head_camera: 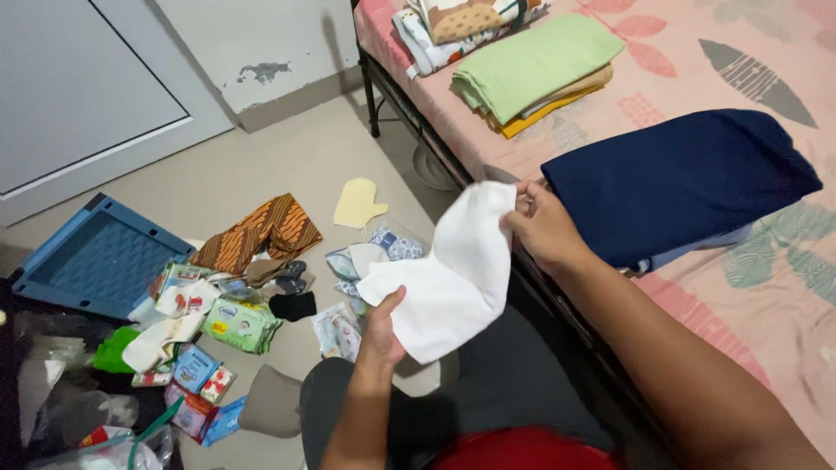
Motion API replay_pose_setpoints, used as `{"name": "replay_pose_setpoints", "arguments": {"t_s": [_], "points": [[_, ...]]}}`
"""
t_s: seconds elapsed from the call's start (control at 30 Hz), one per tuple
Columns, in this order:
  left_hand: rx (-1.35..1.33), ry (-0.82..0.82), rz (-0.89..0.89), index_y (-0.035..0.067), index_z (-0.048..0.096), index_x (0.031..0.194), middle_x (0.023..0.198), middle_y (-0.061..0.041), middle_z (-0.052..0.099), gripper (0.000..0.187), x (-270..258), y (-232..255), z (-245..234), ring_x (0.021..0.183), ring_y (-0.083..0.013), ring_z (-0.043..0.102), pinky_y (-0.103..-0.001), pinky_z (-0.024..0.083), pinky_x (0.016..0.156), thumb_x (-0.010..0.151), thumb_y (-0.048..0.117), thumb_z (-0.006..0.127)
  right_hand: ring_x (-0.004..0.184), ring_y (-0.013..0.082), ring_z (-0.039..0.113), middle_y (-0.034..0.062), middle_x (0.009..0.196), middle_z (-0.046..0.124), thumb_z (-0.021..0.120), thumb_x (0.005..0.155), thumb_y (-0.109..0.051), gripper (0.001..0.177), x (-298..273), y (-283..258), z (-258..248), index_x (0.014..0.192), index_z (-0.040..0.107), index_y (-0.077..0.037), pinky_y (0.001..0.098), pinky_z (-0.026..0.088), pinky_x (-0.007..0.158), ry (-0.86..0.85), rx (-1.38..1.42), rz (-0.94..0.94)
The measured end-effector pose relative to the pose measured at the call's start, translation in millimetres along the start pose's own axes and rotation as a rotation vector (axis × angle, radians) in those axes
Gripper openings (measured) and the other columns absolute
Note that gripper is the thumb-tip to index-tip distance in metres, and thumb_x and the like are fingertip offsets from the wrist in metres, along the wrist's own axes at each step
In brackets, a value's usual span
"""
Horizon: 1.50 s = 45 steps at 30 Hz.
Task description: Organizing, folding, and sorting baby clothes and diapers into a plastic storage cabinet.
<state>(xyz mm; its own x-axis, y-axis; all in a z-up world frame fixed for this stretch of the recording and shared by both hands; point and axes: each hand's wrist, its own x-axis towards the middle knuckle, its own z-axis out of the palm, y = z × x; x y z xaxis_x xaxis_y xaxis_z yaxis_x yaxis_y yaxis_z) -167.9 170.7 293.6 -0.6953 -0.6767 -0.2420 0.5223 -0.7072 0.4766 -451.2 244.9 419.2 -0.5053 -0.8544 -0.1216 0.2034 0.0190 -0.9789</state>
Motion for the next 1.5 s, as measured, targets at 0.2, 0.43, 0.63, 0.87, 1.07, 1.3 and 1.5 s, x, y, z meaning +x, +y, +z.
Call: {"name": "replay_pose_setpoints", "arguments": {"t_s": [0.2,0.43,0.63,0.87,1.07,1.3,1.5], "points": [[0.178,0.154,-0.059,-0.009,0.050,0.139,0.129,-0.030,0.063,0.057,3.9,22.8,22.1,0.114,-0.0427,0.067,-0.054,0.055,0.100,0.089,0.014,0.063,0.089,0.0128,0.067,0.0060,0.099,0.068,0.060,0.076,0.008,0.058,-13.3,-47.5,7.3,0.132,0.054,-0.005,0.0275,0.057,0.077,-0.043,-0.448,-0.247],[0.075,-0.067,0.119,-0.014,0.046,0.136,0.127,-0.031,0.063,0.061,48.5,79.8,83.8,0.112,-0.0448,0.069,-0.054,0.058,0.097,0.079,0.008,0.045,0.072,0.0141,0.065,0.0103,0.093,0.071,0.059,0.084,0.005,0.029,10.9,-123.5,-20.4,0.110,0.070,-0.002,0.0274,0.055,0.064,0.084,-0.531,-0.283],[0.492,-0.025,0.319,-0.012,0.045,0.134,0.121,-0.028,0.064,0.053,133.9,116.5,182.9,0.107,-0.0413,0.070,-0.049,0.062,0.090,0.083,-0.001,0.049,0.067,0.0127,0.067,0.0091,0.087,0.071,0.055,0.086,0.006,0.034,93.9,-186.6,-66.9,0.113,0.075,-0.001,0.0284,0.061,0.063,0.120,-0.524,-0.331],[0.514,-0.125,0.582,-0.006,0.045,0.139,0.128,-0.020,0.063,0.048,222.2,122.7,304.6,0.115,-0.0341,0.066,-0.044,0.057,0.094,0.093,0.000,0.056,0.075,0.0144,0.067,0.0089,0.094,0.072,0.055,0.090,0.010,0.036,197.2,-237.4,-149.4,0.121,0.073,0.004,0.0294,0.061,0.070,0.234,-0.235,-0.611],[0.748,0.213,0.247,-0.004,0.045,0.140,0.128,-0.020,0.066,0.065,359.3,40.3,224.1,0.113,-0.0309,0.067,-0.040,0.057,0.095,0.083,0.001,0.076,0.077,0.0248,0.070,0.0242,0.103,0.070,0.067,0.080,0.013,0.060,271.0,-143.5,-242.8,0.139,0.056,0.008,0.0373,0.055,0.064,0.316,-0.412,-0.040],[0.744,0.231,0.344,-0.008,0.061,0.130,0.118,-0.019,0.073,0.050,340.4,17.8,218.9,0.101,-0.0314,0.074,-0.041,0.060,0.085,0.082,-0.001,0.074,0.079,0.0283,0.071,0.0212,0.107,0.069,0.068,0.084,0.000,0.055,272.0,-117.7,-244.5,0.137,0.056,0.004,0.0405,0.059,0.061,0.381,-0.428,0.033],[0.773,0.147,0.327,0.005,0.034,0.144,0.120,-0.016,0.066,0.078,321.0,19.6,170.6,0.097,-0.0268,0.071,-0.041,0.063,0.077,0.079,0.002,0.078,0.124,0.0411,0.058,0.0285,0.136,0.058,0.075,0.092,-0.016,0.045,322.0,-93.7,-238.0,0.132,0.063,0.002,0.0514,0.046,0.104,0.515,-1.396,-0.374]]}}
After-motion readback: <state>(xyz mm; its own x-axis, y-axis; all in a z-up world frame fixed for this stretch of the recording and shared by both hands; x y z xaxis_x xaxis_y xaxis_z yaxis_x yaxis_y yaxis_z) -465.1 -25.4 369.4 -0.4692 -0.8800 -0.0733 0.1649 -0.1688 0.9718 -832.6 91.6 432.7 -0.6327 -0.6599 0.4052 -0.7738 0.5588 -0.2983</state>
